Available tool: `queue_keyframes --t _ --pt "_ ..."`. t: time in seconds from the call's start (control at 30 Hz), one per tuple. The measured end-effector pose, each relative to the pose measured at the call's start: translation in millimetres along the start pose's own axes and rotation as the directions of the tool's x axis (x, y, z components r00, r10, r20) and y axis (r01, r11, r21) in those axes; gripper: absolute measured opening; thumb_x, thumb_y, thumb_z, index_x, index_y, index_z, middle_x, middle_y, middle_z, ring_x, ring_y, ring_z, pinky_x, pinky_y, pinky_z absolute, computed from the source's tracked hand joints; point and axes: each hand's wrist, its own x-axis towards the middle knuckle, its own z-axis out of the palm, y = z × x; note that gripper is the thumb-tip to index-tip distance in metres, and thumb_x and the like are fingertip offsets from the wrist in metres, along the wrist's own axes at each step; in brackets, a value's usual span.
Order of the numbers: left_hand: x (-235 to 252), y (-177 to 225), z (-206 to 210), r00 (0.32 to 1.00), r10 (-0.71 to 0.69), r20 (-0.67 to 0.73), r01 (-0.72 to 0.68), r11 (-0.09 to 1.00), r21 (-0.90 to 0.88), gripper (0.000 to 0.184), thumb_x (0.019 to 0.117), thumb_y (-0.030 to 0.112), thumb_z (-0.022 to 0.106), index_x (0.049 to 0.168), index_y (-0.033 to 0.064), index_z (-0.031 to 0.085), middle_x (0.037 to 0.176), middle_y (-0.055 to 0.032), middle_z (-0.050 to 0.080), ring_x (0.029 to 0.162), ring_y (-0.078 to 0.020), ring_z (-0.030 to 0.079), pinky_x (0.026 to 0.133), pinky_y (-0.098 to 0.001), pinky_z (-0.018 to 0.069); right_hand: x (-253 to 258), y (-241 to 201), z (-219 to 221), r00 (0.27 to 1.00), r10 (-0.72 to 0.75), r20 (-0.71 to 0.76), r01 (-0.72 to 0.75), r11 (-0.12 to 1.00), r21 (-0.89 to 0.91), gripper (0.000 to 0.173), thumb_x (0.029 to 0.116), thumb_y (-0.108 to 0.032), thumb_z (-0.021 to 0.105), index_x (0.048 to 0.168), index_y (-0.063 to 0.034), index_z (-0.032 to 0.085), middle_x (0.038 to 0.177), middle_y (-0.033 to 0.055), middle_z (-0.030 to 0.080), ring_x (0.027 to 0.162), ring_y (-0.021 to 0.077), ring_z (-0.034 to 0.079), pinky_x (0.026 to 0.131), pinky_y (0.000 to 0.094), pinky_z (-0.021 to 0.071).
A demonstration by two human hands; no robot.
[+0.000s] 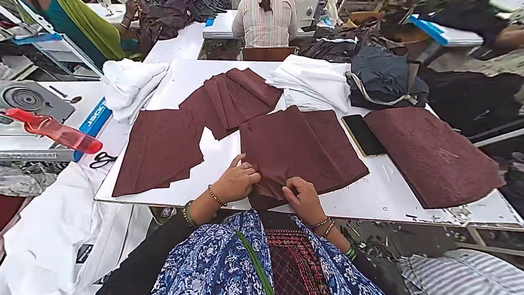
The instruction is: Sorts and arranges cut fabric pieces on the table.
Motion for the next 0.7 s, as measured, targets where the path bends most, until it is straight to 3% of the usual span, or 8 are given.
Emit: queue_keyframes --t 0.03,0.1,0.13,0.17,0.27,0.4,0.5,0.7 --pt "-9.1 0.0 -16.2 0.985 -0.109 0.131 0.107 0.994 0.018 0.019 0.0924 0.009 0.053 0.09 0.0043 0.071 0.081 -0.0123 0.072 0.091 -0.0334 0.072 0.106 -0.0636 0.0398 1.0 -4.3 3.2 0.998 -0.005 -0.063 0.005 1.0 -0.003 0.023 0.0909 -0.018 0.056 0.082 0.0001 0.067 0.077 0.0124 0.066 0.077 0.0282 0.066 0.076 0.0511 0.0476" --pt "-9.3 -0.4 -55.0 0.723 -0.362 0.589 0.39 0.917 0.085 0.032 0.1038 0.015 0.046 0.124 0.0022 0.067 0.104 -0.023 0.072 0.106 -0.042 0.067 0.104 -0.0622 0.0375 5.9 -17.5 8.8 0.988 -0.044 -0.151 0.031 0.996 -0.089 0.019 0.0878 -0.015 0.058 0.084 0.0003 0.069 0.074 0.0118 0.068 0.072 0.0284 0.067 0.072 0.0499 0.0491" --pt "-6.4 -5.4 -65.7 0.589 -0.407 0.699 0.455 0.881 0.13 0.036 0.106 0.019 0.045 0.134 0.0049 0.062 0.113 -0.0247 0.07 0.111 -0.044 0.065 0.1 -0.0631 0.0405 9.6 -23.1 12.4 0.98 -0.086 -0.18 0.058 0.986 -0.159 0.018 0.0861 -0.012 0.058 0.086 -0.0008 0.072 0.075 0.011 0.07 0.07 0.0285 0.068 0.071 0.0497 0.05" --pt "-5.5 -11.6 -72.6 0.554 -0.41 0.724 0.475 0.871 0.129 0.037 0.1074 0.022 0.046 0.137 0.0056 0.061 0.114 -0.026 0.07 0.111 -0.0457 0.065 0.095 -0.0643 0.0447 13.3 -26.9 16.2 0.972 -0.13 -0.196 0.084 0.97 -0.229 0.019 0.0855 -0.011 0.058 0.089 -0.0024 0.075 0.076 0.0102 0.072 0.071 0.0288 0.069 0.07 0.0492 0.0505" --pt "4.5 -36.1 -86.7 0.747 -0.352 0.563 0.43 0.903 -0.006 0.037 0.1089 0.02 0.044 0.134 0.0024 0.063 0.119 -0.0266 0.069 0.115 -0.0454 0.064 0.097 -0.063 0.0462 22.5 -26.8 25.1 0.95 -0.232 -0.211 0.166 0.942 -0.291 0.026 0.0866 -0.011 0.054 0.091 -0.0049 0.078 0.083 0.0105 0.074 0.076 0.0304 0.069 0.068 0.0467 0.0504" --pt "66.5 -95.0 -78.2 0.934 -0.23 0.272 0.309 0.904 -0.295 0.036 0.1081 0.01 0.04 0.13 -0.0051 0.065 0.127 -0.0255 0.066 0.124 -0.0381 0.062 0.11 -0.0506 0.0435 18.9 -7.4 38.2 0.944 -0.241 -0.226 0.239 0.97 -0.033 0.027 0.0864 -0.009 0.053 0.093 -0.0021 0.077 0.09 0.0112 0.075 0.086 0.0215 0.071 0.079 0.034 0.0573" --pt "132.8 -127.1 -60.0 0.92 -0.231 0.315 0.346 0.857 -0.383 0.042 0.1101 0.015 0.039 0.145 -0.0044 0.051 0.146 -0.024 0.055 0.138 -0.0331 0.053 0.118 -0.0461 0.0363 14.9 7.2 50.8 0.943 -0.226 -0.245 0.249 0.966 0.067 0.026 0.0856 -0.01 0.054 0.095 -0.0009 0.076 0.088 0.0112 0.074 0.084 0.0169 0.071 0.078 0.0289 0.0572" --pt "215.5 -192.0 10.6 0.694 -0.614 0.376 0.64 0.765 0.067 0.078 0.1045 0.057 0.043 0.158 0.0014 0.033 0.166 -0.0298 0.019 0.155 -0.0496 0.013 0.122 -0.0676 0.0112 17.8 -5.1 42.6 0.978 -0.113 -0.177 0.132 0.986 0.099 0.023 0.084 -0.001 0.057 0.097 0.0067 0.075 0.09 0.0196 0.075 0.084 0.0291 0.073 0.081 0.0415 0.0581"
